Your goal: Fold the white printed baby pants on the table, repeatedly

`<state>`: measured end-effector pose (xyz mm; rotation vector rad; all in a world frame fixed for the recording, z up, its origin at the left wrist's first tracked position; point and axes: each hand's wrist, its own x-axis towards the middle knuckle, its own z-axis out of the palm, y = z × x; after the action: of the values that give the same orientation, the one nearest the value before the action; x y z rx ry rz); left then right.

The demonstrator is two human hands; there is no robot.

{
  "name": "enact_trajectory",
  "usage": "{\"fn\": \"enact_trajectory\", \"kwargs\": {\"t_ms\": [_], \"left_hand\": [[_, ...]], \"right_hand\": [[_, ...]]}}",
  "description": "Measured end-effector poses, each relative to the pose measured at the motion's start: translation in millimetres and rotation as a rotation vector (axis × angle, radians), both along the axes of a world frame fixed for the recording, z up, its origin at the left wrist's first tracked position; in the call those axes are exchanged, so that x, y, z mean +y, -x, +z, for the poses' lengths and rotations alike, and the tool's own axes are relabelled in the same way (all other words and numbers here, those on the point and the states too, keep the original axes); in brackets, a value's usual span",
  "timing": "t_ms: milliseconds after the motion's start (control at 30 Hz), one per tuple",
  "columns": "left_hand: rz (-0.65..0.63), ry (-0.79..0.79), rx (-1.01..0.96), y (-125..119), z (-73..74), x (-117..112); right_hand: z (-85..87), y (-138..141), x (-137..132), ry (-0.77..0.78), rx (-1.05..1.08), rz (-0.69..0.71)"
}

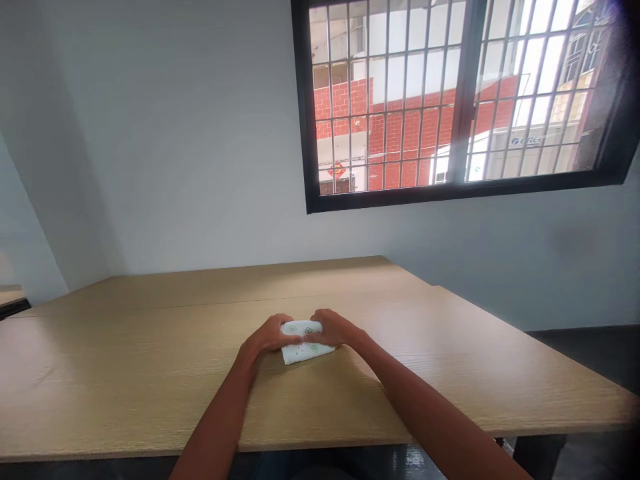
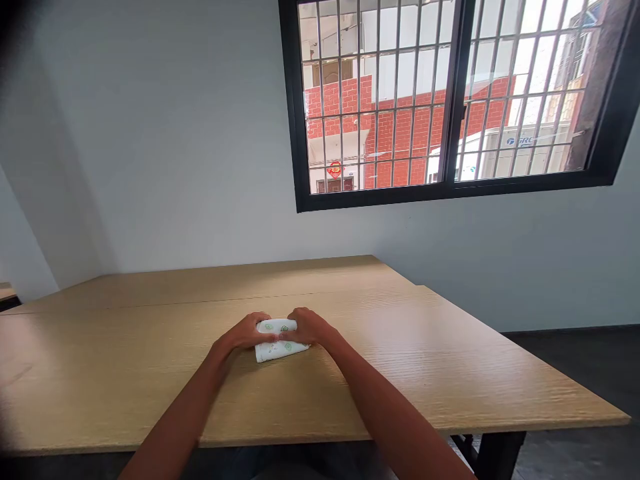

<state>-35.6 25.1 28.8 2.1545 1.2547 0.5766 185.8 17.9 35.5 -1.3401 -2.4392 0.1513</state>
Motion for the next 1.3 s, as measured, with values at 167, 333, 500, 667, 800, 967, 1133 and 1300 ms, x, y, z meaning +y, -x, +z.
{"fn": "enact_trajectory", "kwargs": {"t_ms": [167,333,500,667,800,967,1133,1300], "left_hand": [[-0.087,0.022,-0.108,-6,3.4,0],[-0.077,0.023,-0.136,-10,6.1,-4],[-0.12,0.056,-0.104,-12,2.3,-1],[-0.271,0.176,-0.118,-14,3.8,-2],[-0.374,0.137,-0.2,-16,6.8,-8],[-0.324,0.022,-0.101,-19,0.7,-5],[-0.141,-0.194,-0.081,-20,-0.4,6],[0.171,-0.436,-0.055,-7,8.9,7]], "right_hand": [[10.0,0,-1,-0.051,-0.007,-0.135],[15.9,-6,-3,-0.041,-0.022,-0.195],[19.3,-12,-8,0.128,-0.059,-0.11],[26.1,-10,-14,0.275,-0.094,-0.002],[25.7,-10,-13,0.154,-0.099,-0.076],[24.3,-12,-10,-0.01,-0.154,-0.203],[27.5,-11,-10,-0.151,-0.19,-0.301],[34.0,-13,-11,-0.296,-0.152,-0.403]]}}
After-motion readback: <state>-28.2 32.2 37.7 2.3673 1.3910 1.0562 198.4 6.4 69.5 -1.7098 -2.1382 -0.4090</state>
